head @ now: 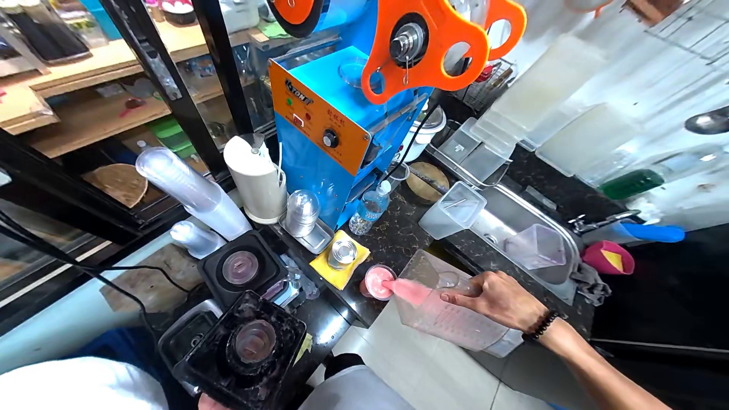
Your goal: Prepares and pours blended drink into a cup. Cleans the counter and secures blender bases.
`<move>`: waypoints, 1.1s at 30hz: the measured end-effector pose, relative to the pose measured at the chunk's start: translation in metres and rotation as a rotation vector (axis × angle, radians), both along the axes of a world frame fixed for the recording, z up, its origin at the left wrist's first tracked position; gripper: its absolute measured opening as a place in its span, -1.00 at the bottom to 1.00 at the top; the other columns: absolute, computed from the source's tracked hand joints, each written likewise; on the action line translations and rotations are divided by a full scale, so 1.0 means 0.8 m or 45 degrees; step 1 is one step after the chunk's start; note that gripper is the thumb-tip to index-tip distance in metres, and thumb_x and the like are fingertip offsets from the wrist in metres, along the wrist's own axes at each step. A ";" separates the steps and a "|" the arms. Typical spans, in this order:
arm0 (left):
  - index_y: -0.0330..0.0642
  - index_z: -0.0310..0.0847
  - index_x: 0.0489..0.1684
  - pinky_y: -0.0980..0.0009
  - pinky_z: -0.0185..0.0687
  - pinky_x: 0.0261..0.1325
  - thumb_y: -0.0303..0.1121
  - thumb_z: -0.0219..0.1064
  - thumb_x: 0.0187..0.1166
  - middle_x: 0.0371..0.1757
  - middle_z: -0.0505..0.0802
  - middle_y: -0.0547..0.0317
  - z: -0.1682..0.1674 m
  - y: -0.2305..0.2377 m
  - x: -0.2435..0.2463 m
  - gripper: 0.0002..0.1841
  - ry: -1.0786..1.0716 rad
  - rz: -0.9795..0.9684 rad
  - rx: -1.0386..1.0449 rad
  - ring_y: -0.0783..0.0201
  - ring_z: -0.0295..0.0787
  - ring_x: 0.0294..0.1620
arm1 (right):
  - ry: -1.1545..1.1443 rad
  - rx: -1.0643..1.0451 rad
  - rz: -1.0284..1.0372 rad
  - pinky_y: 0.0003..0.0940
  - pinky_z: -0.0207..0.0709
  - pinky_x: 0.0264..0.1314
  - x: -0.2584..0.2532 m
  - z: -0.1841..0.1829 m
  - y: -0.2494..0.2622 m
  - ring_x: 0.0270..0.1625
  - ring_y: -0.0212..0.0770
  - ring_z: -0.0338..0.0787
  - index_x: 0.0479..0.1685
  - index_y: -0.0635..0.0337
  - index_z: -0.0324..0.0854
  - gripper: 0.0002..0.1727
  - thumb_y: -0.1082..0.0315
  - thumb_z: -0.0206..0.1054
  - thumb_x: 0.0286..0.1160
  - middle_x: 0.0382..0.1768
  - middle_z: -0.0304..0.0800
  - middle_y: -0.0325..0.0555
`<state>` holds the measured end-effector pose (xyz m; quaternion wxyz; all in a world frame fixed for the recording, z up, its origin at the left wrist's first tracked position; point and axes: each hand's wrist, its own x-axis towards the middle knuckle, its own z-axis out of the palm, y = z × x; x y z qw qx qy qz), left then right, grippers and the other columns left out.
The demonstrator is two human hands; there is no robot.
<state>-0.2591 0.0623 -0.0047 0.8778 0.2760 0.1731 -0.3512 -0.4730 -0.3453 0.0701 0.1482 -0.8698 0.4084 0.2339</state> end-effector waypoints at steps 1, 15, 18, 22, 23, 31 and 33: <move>-0.01 0.85 -0.31 0.27 0.88 -0.13 -0.11 0.51 0.23 -0.27 0.96 0.16 -0.027 0.013 -0.001 -0.77 -0.103 -0.018 -0.091 0.28 0.95 -0.22 | 0.001 0.000 0.003 0.16 0.53 -0.23 0.000 0.000 0.000 -0.33 0.08 0.75 -0.63 0.19 0.65 -0.18 -0.53 0.37 0.24 -0.57 0.68 0.03; -0.03 0.86 0.03 0.19 0.80 0.21 -0.04 0.48 0.37 0.01 0.95 0.12 -0.073 0.034 0.005 -0.63 -0.215 -0.163 -0.402 0.22 0.91 0.09 | -0.035 -0.005 -0.025 0.16 0.53 -0.25 -0.004 -0.004 0.008 -0.35 0.08 0.75 -0.62 0.20 0.67 -0.19 -0.51 0.39 0.25 -0.57 0.69 0.03; 0.13 0.94 -0.21 0.39 0.85 0.05 0.01 0.54 0.25 -0.19 0.98 0.29 -0.027 0.023 0.000 -0.72 -0.191 -0.091 -0.256 0.40 0.94 -0.09 | -0.139 -0.020 -0.083 0.18 0.50 -0.28 -0.018 -0.010 0.019 -0.39 0.08 0.73 -0.64 0.20 0.67 -0.23 -0.45 0.43 0.27 -0.60 0.68 0.03; 0.09 0.92 -0.04 0.22 0.84 0.15 0.01 0.48 0.37 -0.01 0.97 0.22 -0.078 0.063 -0.001 -0.67 -0.353 0.008 -0.321 0.31 0.92 0.08 | -0.563 -0.067 -0.221 0.17 0.52 -0.32 -0.067 -0.046 0.055 -0.50 -0.01 0.68 -0.62 0.29 0.73 -0.32 -0.27 0.50 0.27 -0.64 0.68 0.03; 0.06 0.91 0.00 0.17 0.83 0.18 0.02 0.49 0.36 0.03 0.96 0.17 -0.088 0.075 0.000 -0.63 -0.347 0.030 -0.334 0.26 0.91 0.11 | -0.691 -0.061 -0.267 0.04 0.52 -0.38 -0.078 -0.058 0.068 -0.55 -0.14 0.64 -0.64 0.30 0.72 -0.37 -0.21 0.50 0.29 -0.67 0.66 -0.04; 0.04 0.88 0.08 0.19 0.80 0.25 0.09 0.44 0.38 0.08 0.94 0.15 -0.040 0.144 0.003 -0.56 -0.499 0.260 -0.137 0.26 0.89 0.17 | -1.681 0.479 -0.554 -0.60 0.62 -0.39 -0.102 -0.165 0.193 -0.51 -0.64 0.70 -0.49 -0.35 0.79 -0.87 0.10 0.55 0.39 -0.55 0.80 -0.68; 0.06 0.87 0.12 0.25 0.77 0.28 0.11 0.37 0.46 0.10 0.94 0.19 -0.028 0.159 -0.003 -0.55 -0.615 0.296 -0.090 0.30 0.87 0.20 | -1.752 0.552 -0.298 -0.61 0.72 -0.15 -0.089 -0.175 0.215 -0.29 -0.68 0.80 -0.31 -0.41 0.83 -0.91 0.05 0.63 0.32 -0.34 0.88 -0.72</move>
